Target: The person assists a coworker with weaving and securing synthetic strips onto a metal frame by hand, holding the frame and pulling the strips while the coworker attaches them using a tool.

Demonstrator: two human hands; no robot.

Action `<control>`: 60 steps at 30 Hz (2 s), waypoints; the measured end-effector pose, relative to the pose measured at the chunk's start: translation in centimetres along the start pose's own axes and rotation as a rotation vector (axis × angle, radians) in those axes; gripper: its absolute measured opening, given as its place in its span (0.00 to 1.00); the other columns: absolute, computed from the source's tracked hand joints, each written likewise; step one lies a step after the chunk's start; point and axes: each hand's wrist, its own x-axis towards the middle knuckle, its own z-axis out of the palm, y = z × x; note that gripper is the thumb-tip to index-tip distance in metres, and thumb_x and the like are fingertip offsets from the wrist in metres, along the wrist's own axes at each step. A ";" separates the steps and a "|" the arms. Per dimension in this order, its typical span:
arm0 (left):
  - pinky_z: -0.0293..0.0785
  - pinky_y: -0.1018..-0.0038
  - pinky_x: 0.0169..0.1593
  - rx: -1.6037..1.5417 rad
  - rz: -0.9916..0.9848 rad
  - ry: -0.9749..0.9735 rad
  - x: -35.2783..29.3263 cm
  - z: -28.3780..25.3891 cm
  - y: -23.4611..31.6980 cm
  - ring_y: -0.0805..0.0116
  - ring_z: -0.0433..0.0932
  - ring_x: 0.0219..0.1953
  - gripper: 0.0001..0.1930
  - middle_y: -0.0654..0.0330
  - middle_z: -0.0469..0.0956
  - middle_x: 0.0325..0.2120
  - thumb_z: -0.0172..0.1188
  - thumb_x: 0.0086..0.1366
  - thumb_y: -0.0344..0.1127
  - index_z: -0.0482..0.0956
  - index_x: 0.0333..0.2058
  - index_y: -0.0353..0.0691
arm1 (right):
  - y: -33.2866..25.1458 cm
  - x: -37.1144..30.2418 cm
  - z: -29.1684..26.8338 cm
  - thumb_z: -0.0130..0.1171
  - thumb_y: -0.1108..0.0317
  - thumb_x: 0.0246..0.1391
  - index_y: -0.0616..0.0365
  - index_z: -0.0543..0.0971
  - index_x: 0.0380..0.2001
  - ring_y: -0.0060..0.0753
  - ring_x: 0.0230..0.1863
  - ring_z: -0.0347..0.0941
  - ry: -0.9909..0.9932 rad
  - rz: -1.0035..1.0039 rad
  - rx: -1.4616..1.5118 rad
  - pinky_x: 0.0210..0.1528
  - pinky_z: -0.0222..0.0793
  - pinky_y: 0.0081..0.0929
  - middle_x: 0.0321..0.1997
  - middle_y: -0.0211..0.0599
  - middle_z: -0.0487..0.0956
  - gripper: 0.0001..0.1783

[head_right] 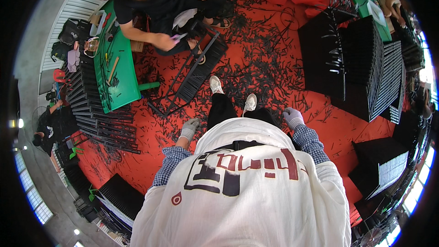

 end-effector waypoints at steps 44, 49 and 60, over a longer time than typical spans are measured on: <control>0.71 0.77 0.33 0.092 -0.023 -0.009 1.2 -0.4 -0.3 0.73 0.74 0.28 0.14 0.59 0.78 0.29 0.49 0.62 0.32 0.75 0.45 0.36 | 0.1 0.8 -0.2 0.53 0.61 0.52 0.59 0.74 0.42 0.43 0.41 0.74 0.035 -0.035 -0.012 0.46 0.69 0.32 0.40 0.47 0.78 0.17; 0.71 0.78 0.34 0.048 -0.034 -0.007 0.6 -0.3 0.0 0.72 0.74 0.29 0.14 0.59 0.77 0.30 0.48 0.62 0.31 0.74 0.45 0.35 | -0.1 0.7 -0.1 0.54 0.61 0.52 0.60 0.75 0.42 0.43 0.41 0.74 0.040 -0.041 -0.005 0.45 0.69 0.32 0.40 0.47 0.78 0.17; 0.71 0.77 0.35 0.017 -0.009 -0.010 1.2 -0.5 -1.5 0.71 0.75 0.29 0.15 0.57 0.77 0.31 0.48 0.62 0.30 0.73 0.46 0.32 | 0.0 0.5 0.3 0.54 0.61 0.52 0.59 0.75 0.41 0.44 0.41 0.74 0.052 -0.048 -0.006 0.45 0.69 0.32 0.40 0.47 0.78 0.16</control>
